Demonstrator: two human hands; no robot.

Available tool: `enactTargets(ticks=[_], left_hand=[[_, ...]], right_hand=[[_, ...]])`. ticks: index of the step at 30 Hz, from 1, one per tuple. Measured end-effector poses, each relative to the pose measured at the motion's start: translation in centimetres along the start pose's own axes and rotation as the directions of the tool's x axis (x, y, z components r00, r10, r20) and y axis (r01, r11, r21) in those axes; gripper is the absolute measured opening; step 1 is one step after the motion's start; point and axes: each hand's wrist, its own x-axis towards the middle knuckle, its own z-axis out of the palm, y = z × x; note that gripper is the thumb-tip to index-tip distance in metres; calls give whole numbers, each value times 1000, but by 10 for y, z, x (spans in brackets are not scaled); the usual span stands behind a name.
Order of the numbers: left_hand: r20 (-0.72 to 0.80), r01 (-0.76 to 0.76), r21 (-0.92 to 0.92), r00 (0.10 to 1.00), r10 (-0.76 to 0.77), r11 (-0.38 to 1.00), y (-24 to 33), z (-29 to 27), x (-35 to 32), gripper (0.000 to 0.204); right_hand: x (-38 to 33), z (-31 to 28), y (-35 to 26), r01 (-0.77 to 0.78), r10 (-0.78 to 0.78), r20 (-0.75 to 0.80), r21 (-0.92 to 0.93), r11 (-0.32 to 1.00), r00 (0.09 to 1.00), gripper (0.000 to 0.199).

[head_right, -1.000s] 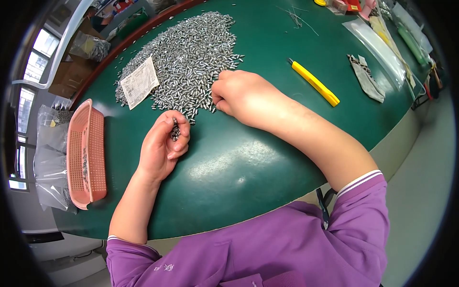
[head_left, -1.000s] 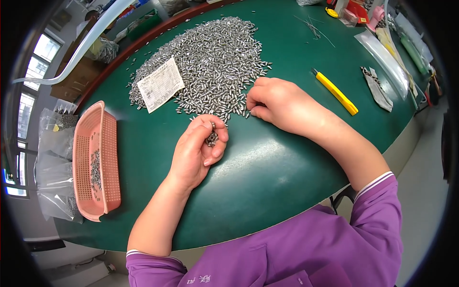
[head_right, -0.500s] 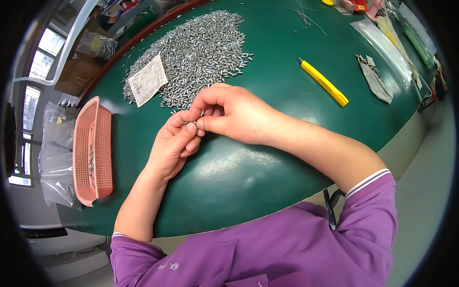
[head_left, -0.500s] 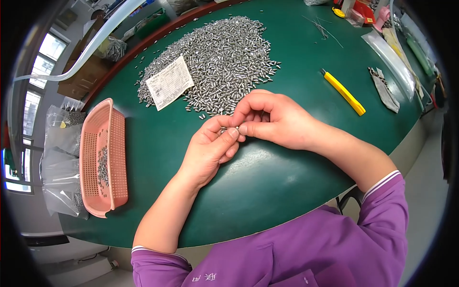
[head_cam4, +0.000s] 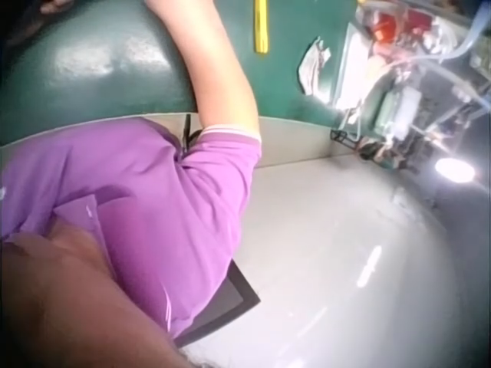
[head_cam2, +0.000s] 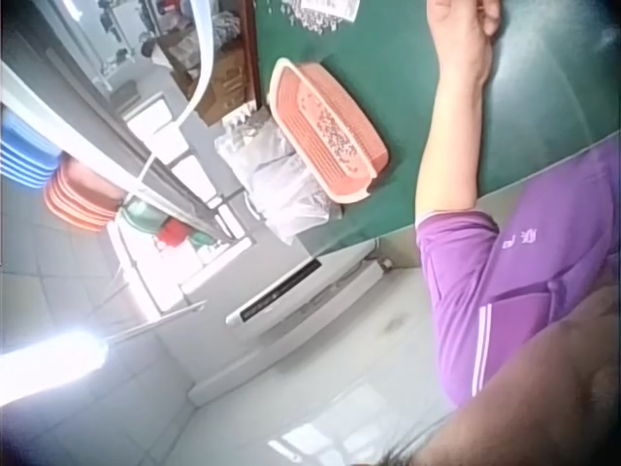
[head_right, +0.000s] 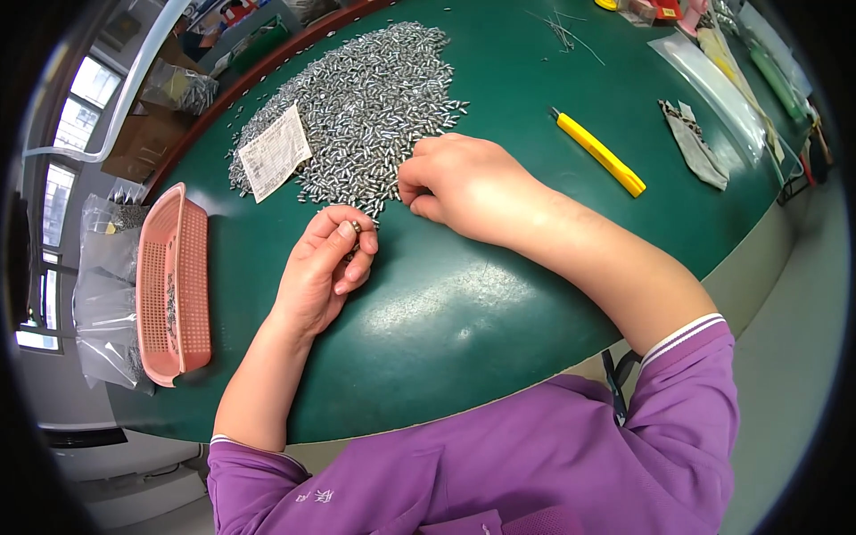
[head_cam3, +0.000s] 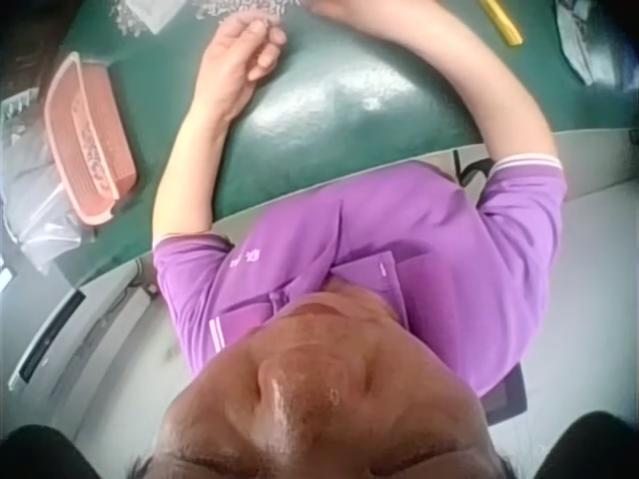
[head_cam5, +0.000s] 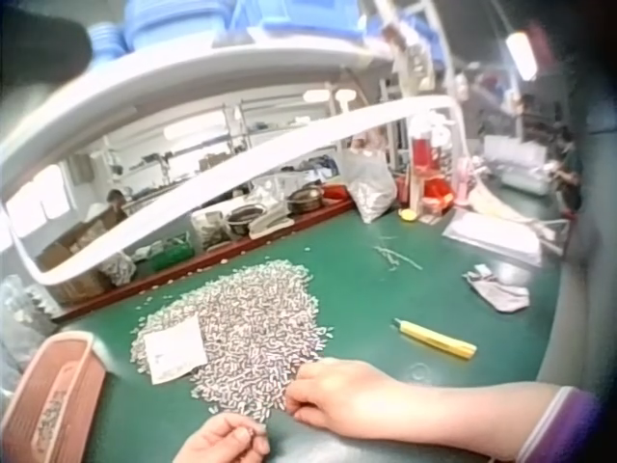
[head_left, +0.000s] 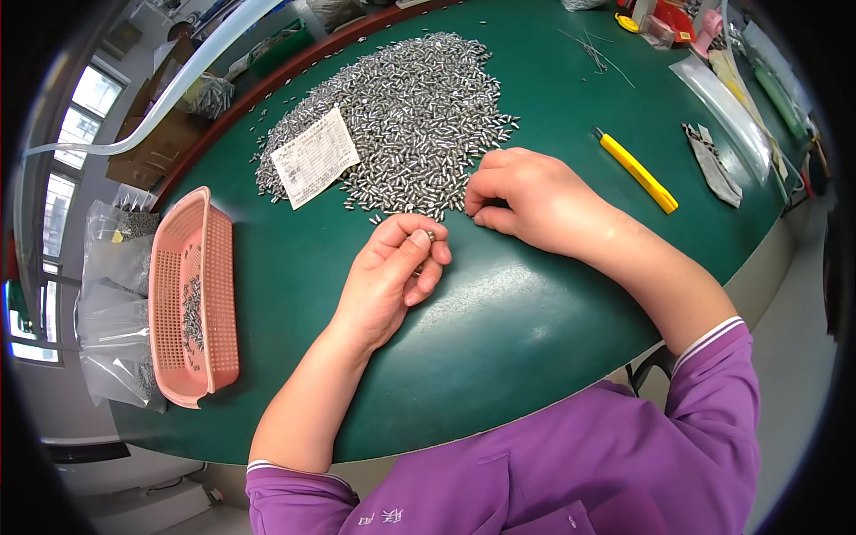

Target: Manually sorting and inspecting small metal components on a workbench in a factory environment.

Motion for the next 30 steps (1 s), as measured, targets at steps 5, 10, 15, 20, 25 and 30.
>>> enactTargets(ticks=[5, 10, 15, 20, 25, 30], left_hand=[[17, 7, -57, 1000, -6, 998, 2, 0, 0, 15], [-8, 9, -8, 1000, -9, 1000, -1, 0, 0, 18], [0, 28, 17, 1000, -28, 999, 2, 2, -2, 21], [6, 26, 22, 1000, -26, 999, 0, -1, -2, 18], [-3, -1, 7, 1000, 1, 1000, -1, 1, -2, 12], [2, -7, 9, 1000, 7, 1000, -1, 0, -1, 14]], right_hand=[[-2, 3, -1, 13, -12, 13, -61, 998, 1000, 11], [5, -2, -21, -100, 85, 56, 422, 901, 995, 9], [1, 10, -24, -119, 87, 82, 628, 769, 993, 10], [3, 8, -25, -87, 83, 35, 593, 801, 996, 9], [8, 3, -5, 40, -11, -220, 130, 991, 975, 9], [5, 6, 5, 50, -48, -200, 2, 999, 979, 11]])
